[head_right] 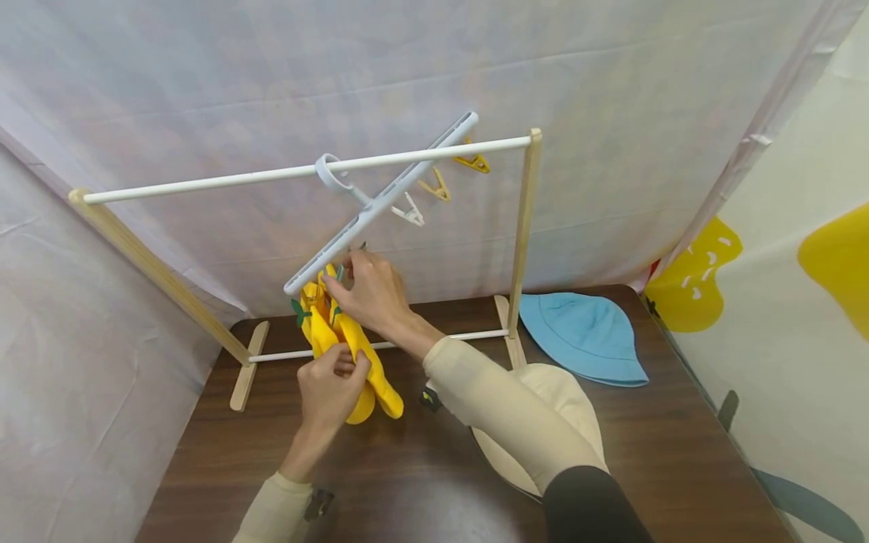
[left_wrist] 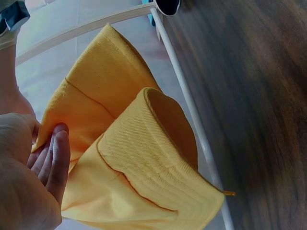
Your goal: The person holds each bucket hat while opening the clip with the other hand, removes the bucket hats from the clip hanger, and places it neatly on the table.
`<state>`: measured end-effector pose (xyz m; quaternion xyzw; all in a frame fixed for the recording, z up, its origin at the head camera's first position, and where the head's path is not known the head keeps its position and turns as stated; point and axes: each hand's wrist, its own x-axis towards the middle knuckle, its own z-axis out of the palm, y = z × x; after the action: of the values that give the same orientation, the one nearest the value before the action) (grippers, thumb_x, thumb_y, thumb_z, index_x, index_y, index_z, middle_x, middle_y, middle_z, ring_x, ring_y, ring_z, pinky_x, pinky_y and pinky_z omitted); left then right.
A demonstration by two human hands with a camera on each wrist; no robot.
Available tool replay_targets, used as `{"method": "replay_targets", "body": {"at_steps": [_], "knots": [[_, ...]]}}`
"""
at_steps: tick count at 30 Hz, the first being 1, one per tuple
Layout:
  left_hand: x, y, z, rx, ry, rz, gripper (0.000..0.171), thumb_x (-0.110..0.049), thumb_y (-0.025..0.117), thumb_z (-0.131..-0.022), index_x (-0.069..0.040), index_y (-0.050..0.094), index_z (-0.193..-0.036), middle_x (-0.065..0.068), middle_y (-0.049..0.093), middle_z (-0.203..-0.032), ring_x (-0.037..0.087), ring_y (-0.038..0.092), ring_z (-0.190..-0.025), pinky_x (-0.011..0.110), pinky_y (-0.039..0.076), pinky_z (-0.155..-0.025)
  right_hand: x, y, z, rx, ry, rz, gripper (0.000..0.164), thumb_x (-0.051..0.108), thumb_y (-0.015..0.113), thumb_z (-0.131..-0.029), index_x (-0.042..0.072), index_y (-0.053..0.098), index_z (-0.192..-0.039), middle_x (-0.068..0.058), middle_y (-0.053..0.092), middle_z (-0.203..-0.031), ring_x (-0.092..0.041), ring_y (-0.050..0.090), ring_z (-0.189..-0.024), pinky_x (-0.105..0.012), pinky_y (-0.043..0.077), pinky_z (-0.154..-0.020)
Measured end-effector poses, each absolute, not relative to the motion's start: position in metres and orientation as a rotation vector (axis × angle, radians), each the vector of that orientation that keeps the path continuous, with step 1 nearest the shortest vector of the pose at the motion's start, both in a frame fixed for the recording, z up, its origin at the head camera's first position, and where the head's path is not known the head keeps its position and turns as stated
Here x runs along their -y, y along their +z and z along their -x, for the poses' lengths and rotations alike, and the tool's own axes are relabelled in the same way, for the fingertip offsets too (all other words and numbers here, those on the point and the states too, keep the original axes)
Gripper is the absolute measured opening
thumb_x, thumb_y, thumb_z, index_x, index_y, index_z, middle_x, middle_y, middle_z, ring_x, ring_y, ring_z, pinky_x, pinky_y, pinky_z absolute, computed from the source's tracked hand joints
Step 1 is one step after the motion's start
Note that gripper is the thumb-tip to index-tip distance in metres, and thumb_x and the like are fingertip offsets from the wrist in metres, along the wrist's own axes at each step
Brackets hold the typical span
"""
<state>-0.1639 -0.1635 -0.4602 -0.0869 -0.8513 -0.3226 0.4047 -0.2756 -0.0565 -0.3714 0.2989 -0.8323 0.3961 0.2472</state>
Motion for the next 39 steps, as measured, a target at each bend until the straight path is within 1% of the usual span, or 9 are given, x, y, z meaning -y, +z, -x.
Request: {"method": "replay_targets", "body": {"at_steps": [4, 9, 12, 20, 32, 39], "knots": [[0.163, -0.461, 0.163, 2.160, -0.809, 0.220, 0.010, -0.009, 0.075, -0.082, -0.007, 0.070, -0.074, 0.003, 0.072, -0.060, 0.009, 0.068, -0.051, 0.022, 0.055, -0.049, 0.058, -0.371, 0.276, 2.274, 1.068, -0.787, 0.031, 0.036, 0.076, -0.093, 0.007, 0.064, -0.094, -0.004, 0.071, -0.081, -0.011, 0.062, -0.064, -0.018, 0.049, -0.054], [0.163, -0.463, 0.161, 2.163, -0.811, 0.238, 0.010, -0.009, 0.075, -0.084, -0.006, 0.070, -0.075, 0.004, 0.072, -0.061, 0.010, 0.068, -0.051, 0.021, 0.055, -0.049, 0.059, -0.371, 0.275, 2.263, 1.072, -0.772, 0.033, 0.038, 0.077, -0.092, 0.009, 0.063, -0.092, -0.003, 0.071, -0.081, -0.011, 0.063, -0.065, -0.018, 0.049, -0.055], [0.163, -0.464, 0.161, 2.161, -0.805, 0.247, 0.010, -0.009, 0.075, -0.084, -0.006, 0.070, -0.075, 0.004, 0.072, -0.061, 0.009, 0.068, -0.051, 0.021, 0.055, -0.049, 0.060, -0.371, 0.274, 2.254, 1.083, -0.769, 0.033, 0.039, 0.077, -0.091, 0.009, 0.063, -0.090, -0.002, 0.070, -0.079, -0.010, 0.062, -0.064, -0.018, 0.049, -0.054], [0.163, -0.465, 0.158, 2.157, -0.817, 0.240, 0.010, -0.009, 0.075, -0.083, -0.006, 0.070, -0.075, 0.004, 0.072, -0.061, 0.009, 0.068, -0.050, 0.020, 0.054, -0.048, 0.062, -0.369, 0.273, 2.241, 1.130, -0.750, 0.029, 0.034, 0.077, -0.090, 0.009, 0.064, -0.085, -0.001, 0.068, -0.072, -0.008, 0.058, -0.056, -0.017, 0.045, -0.048], [0.163, -0.464, 0.155, 2.165, -0.827, 0.234, 0.010, -0.008, 0.074, -0.084, -0.006, 0.070, -0.075, 0.004, 0.073, -0.062, 0.008, 0.068, -0.051, 0.018, 0.053, -0.049, 0.065, -0.368, 0.274, 2.242, 1.143, -0.737, 0.024, 0.029, 0.075, -0.090, 0.009, 0.065, -0.084, 0.000, 0.068, -0.070, -0.007, 0.058, -0.055, -0.017, 0.045, -0.049], [0.163, -0.468, 0.154, 2.169, -0.831, 0.230, 0.009, -0.007, 0.074, -0.082, -0.006, 0.070, -0.074, 0.003, 0.072, -0.060, 0.008, 0.067, -0.049, 0.018, 0.053, -0.048, 0.066, -0.366, 0.273, 2.247, 1.139, -0.730, 0.024, 0.030, 0.073, -0.089, 0.009, 0.065, -0.082, -0.001, 0.068, -0.069, -0.010, 0.055, -0.055, -0.021, 0.044, -0.050]]}}
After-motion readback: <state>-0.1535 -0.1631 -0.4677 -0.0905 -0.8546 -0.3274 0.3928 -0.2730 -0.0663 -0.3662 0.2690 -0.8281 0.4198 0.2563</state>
